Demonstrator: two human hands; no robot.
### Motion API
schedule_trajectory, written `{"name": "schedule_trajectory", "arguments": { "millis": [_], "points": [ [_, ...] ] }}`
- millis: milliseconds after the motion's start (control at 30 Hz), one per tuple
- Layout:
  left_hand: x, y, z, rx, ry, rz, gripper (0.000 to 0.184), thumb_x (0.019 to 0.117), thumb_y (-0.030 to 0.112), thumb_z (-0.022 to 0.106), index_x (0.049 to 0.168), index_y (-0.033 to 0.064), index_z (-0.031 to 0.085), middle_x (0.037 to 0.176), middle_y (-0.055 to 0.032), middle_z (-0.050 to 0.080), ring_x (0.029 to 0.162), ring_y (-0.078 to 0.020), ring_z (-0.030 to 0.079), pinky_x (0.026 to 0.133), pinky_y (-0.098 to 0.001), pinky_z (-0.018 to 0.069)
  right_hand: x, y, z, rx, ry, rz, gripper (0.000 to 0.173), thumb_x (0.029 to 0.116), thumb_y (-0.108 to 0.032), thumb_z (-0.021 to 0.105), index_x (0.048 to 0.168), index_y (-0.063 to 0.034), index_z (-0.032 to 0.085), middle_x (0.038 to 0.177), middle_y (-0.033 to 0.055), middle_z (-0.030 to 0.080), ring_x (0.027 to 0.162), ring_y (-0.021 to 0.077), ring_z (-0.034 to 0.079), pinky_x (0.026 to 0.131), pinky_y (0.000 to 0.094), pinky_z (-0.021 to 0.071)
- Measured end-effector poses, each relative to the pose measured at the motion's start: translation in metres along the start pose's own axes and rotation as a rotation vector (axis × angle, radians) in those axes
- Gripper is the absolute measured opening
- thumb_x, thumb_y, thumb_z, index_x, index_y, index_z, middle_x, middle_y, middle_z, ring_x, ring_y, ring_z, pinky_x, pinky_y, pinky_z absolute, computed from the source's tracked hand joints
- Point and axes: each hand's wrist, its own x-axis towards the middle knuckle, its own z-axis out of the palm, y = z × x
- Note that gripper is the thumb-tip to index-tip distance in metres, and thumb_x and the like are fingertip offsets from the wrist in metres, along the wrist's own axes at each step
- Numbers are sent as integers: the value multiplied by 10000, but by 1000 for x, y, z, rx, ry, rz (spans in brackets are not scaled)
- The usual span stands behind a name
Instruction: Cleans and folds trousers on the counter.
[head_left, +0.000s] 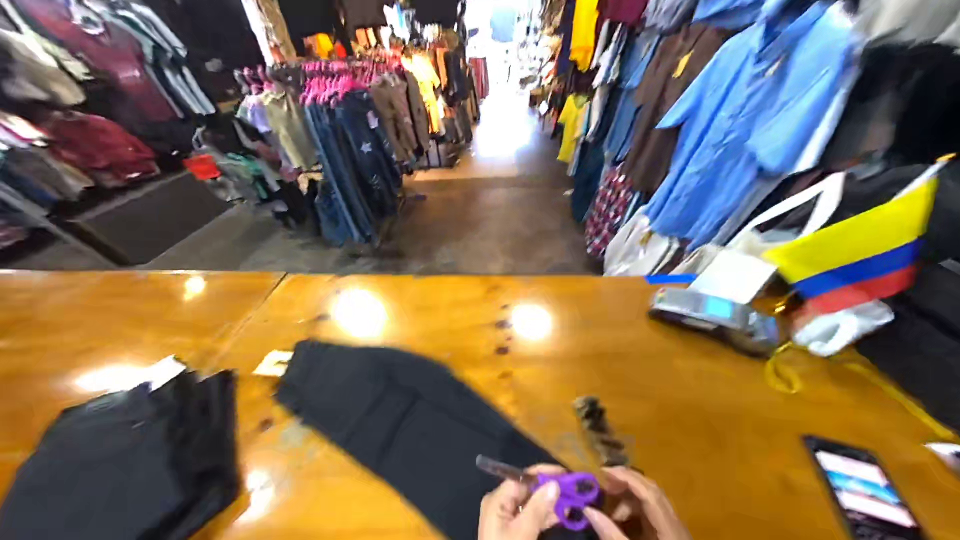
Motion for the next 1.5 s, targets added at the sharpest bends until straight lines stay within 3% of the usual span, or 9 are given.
{"name": "schedule_trajectory", "arguments": {
  "millis": [100, 333, 500, 633, 733, 933, 1200, 1400, 1500],
  "points": [
    [-7, 12, -57, 92, 96, 7, 176, 968, 41, 634, 1092, -42, 727, 1033, -112, 747, 857, -162, 736, 770, -327, 639, -12, -5, 57, -286, -57, -252, 257, 900, -133, 755, 1125, -12, 731, 1065, 162, 721, 987, 208, 665, 888, 303, 538],
    [-11, 22, -99, 270, 119, -10, 129, 895, 101, 737, 984, 13, 768, 895, -46, 764, 795, -75, 723, 755, -253, 611, -28, -19, 123, -583, -56, -250, 320, 901, -81, 667, 1210, -2, 705, 1088, 184, 716, 867, 238, 720, 710, 327, 604],
    [9, 33, -127, 500, -111, 46, 232, 976, 226, 667, 1083, 41, 758, 1035, -31, 760, 955, -79, 712, 894, -299, 578, -16, -9, 126, -551, -131, -167, 363, 863, -98, 603, 1195, -8, 720, 969, 108, 770, 760, 197, 744, 648, 360, 612],
    [54, 58, -187, 953, 186, 180, 310, 1010, 224, 648, 1230, 14, 707, 1193, -155, 715, 1127, -290, 682, 1016, -495, 528, -13, -18, 123, -226, -290, 290, 389, 849, -144, 681, 1215, -13, 666, 829, 38, 726, 589, 95, 660, 531, 269, 565],
    [96, 62, -212, 1074, 410, 196, 312, 977, 106, 681, 1247, -51, 670, 1264, -264, 652, 1231, -448, 586, 1081, -594, 428, -10, -22, 129, -202, -413, 397, 481, 852, -264, 768, 1245, -18, 641, 787, 20, 682, 583, 93, 621, 540, 267, 534],
    [124, 50, -203, 1156, 460, 169, 224, 910, 15, 731, 1132, -17, 722, 1147, -244, 678, 1138, -435, 616, 999, -584, 484, -5, -31, 142, -315, -460, 191, 486, 847, -283, 784, 1214, 11, 661, 752, 74, 683, 617, 171, 634, 590, 343, 536],
    [124, 40, -204, 1199, 503, 150, 247, 872, 9, 764, 1107, -23, 695, 1083, -239, 673, 1092, -441, 620, 953, -609, 480, -6, -27, 140, -364, -458, 229, 452, 874, -212, 760, 1252, 15, 661, 795, 126, 699, 646, 238, 659, 626, 415, 554],
    [116, 62, -202, 1108, 308, 42, 208, 936, 137, 744, 1089, -4, 755, 1074, -197, 720, 1074, -382, 646, 981, -580, 469, 2, -38, 151, -11, -313, 333, 359, 859, -170, 758, 1178, -46, 650, 771, -36, 676, 601, 37, 609, 550, 209, 517],
    [83, 85, -188, 802, 175, 75, 150, 949, 172, 728, 1037, 63, 782, 1008, -64, 735, 939, -183, 679, 877, -421, 544, 24, -56, 157, 311, -160, 198, 312, 858, -83, 758, 1136, -56, 620, 873, -27, 730, 705, 49, 675, 599, 203, 561]
  ]
}}
